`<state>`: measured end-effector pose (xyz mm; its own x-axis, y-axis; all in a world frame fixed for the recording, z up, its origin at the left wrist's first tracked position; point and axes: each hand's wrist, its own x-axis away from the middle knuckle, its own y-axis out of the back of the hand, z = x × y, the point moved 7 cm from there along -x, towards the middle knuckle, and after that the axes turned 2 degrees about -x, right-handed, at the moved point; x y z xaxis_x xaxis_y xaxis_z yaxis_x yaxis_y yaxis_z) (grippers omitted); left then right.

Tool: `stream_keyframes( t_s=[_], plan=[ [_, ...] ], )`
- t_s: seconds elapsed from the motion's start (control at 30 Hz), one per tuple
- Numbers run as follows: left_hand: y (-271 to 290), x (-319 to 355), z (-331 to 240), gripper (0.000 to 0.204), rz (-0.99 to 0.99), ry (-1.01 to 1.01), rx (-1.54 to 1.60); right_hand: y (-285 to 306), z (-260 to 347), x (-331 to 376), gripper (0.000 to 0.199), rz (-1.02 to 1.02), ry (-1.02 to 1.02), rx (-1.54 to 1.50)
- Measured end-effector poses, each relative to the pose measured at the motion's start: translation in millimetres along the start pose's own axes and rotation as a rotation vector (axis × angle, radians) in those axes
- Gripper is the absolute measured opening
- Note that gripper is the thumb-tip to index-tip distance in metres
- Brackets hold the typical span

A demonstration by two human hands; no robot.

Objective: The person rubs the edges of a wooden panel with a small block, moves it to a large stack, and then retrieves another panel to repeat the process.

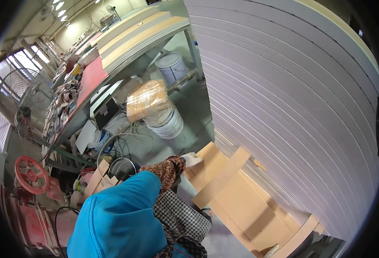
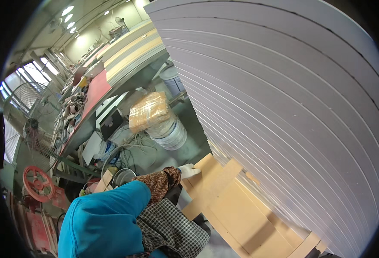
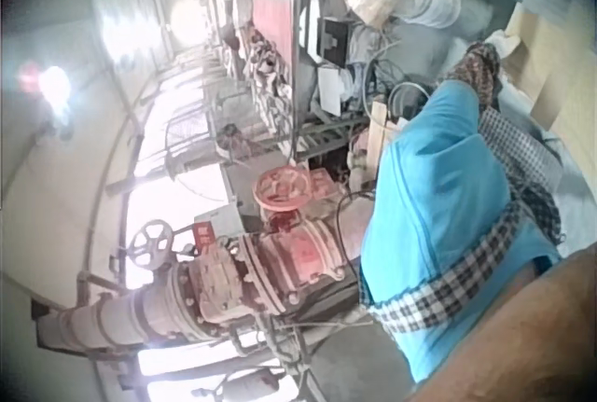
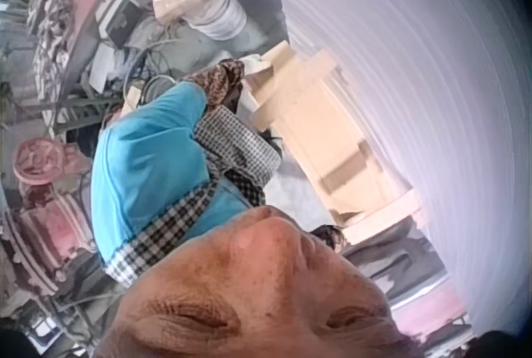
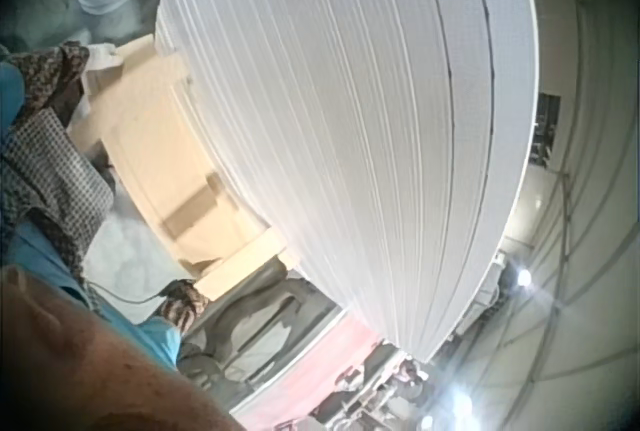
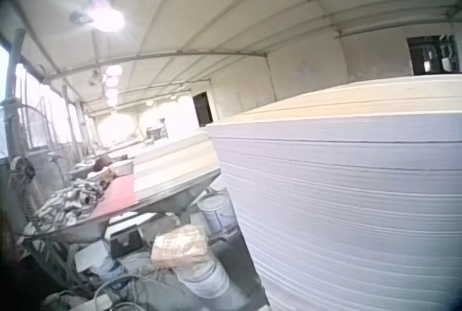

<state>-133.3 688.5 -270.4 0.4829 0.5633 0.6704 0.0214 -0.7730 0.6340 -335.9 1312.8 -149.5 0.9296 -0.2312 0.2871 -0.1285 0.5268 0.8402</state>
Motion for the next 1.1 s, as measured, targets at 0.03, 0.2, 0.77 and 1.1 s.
stream_keyframes(
  t_s=[0.03, 0.2, 0.77, 1.1],
  plan=[
    [2, -4, -1, 0.083, -0.039, 0.006, 0.050, 3, -1, 2, 0.066, -0.002, -0.008, -0.005],
    [13, -7, 0, 0.098, -0.006, 0.039, 0.029, 10, -28, 11, 0.068, 0.026, -0.078, -0.038],
    [245, 87, 107, 0.067, 0.166, 0.296, -0.413, -54, -162, 180, 0.049, 0.806, -0.086, 0.517],
    [374, 79, 175, 0.073, 0.110, 0.297, -0.386, -86, 7, 229, 0.043, 0.807, 0.163, 0.677]
  ],
)
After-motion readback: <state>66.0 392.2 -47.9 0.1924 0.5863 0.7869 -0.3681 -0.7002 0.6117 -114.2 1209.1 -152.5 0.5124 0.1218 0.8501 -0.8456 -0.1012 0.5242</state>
